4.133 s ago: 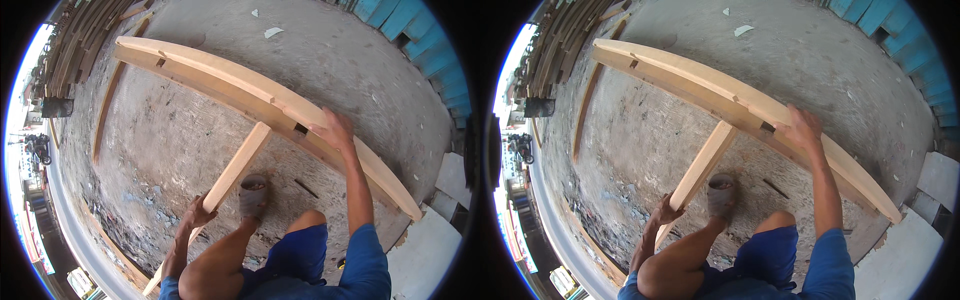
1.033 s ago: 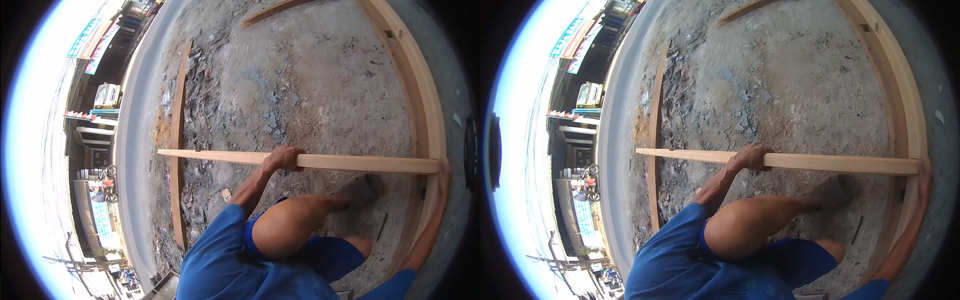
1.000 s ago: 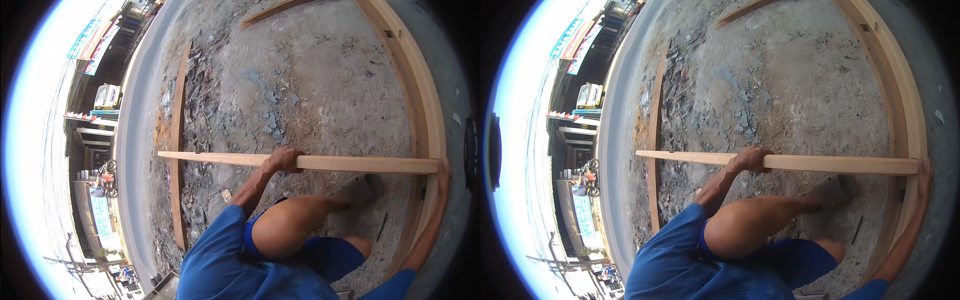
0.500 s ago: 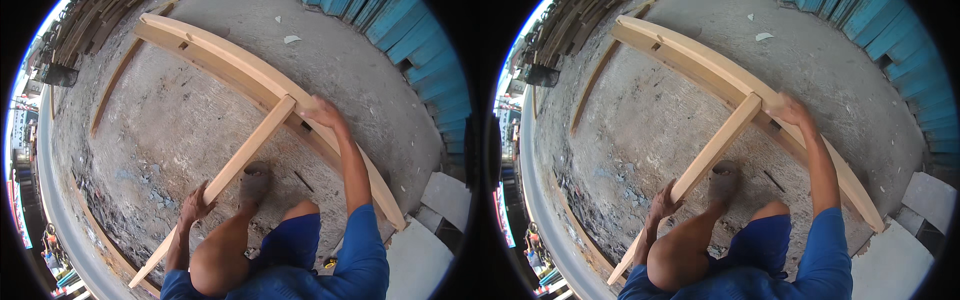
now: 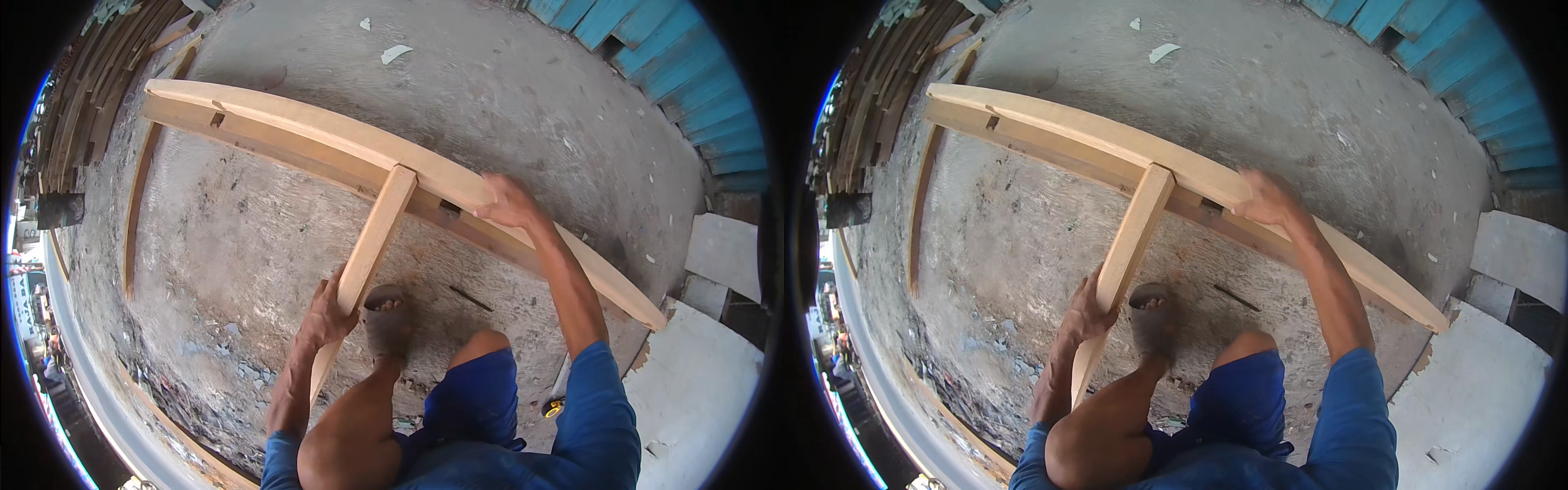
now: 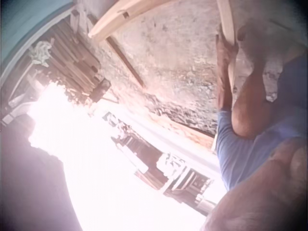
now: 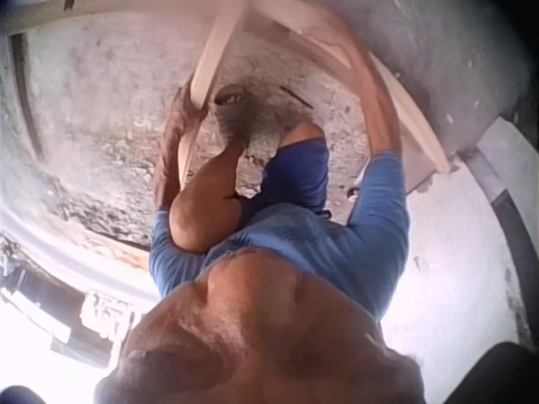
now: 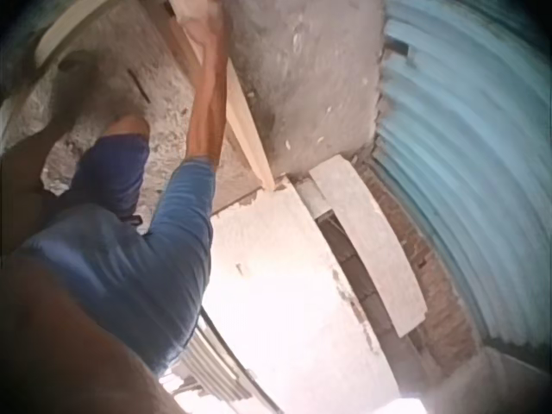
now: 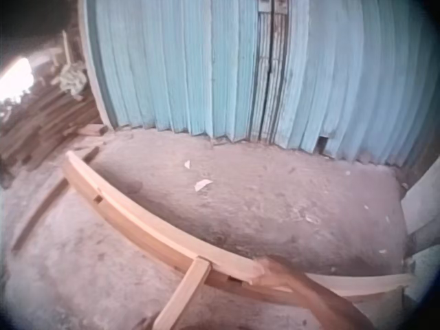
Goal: The person measures a length of lumber using a tape measure and assembles two pieces of wood by inserting a tenon into a mortise joint.
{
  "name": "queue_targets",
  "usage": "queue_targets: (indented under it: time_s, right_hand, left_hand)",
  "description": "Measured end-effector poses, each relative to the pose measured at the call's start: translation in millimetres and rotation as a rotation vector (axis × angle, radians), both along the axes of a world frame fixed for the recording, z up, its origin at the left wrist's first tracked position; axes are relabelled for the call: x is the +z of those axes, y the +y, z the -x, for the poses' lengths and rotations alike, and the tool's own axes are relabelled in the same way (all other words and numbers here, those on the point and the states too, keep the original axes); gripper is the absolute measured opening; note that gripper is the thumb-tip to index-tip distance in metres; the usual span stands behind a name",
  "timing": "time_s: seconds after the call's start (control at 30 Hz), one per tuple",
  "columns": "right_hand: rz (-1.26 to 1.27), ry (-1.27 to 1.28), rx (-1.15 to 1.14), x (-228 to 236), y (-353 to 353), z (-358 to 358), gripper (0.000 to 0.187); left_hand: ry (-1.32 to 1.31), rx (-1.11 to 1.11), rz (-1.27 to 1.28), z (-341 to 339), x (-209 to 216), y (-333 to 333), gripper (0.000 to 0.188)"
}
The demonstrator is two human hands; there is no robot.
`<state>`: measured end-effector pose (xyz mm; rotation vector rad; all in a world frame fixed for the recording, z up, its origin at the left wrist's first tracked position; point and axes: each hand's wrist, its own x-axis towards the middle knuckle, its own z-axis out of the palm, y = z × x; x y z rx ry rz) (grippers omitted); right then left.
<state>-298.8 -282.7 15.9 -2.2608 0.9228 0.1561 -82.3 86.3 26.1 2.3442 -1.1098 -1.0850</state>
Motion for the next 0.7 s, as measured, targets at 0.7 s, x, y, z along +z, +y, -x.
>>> queue_targets:
  time_s: [0.7]
  right_hand:
    - [-0.016, 0.028, 0.073, 16, 13, -14, 0.061]
  left_hand:
    - [0.039, -0.064, 0.009, -10, -10, 10, 0.096]
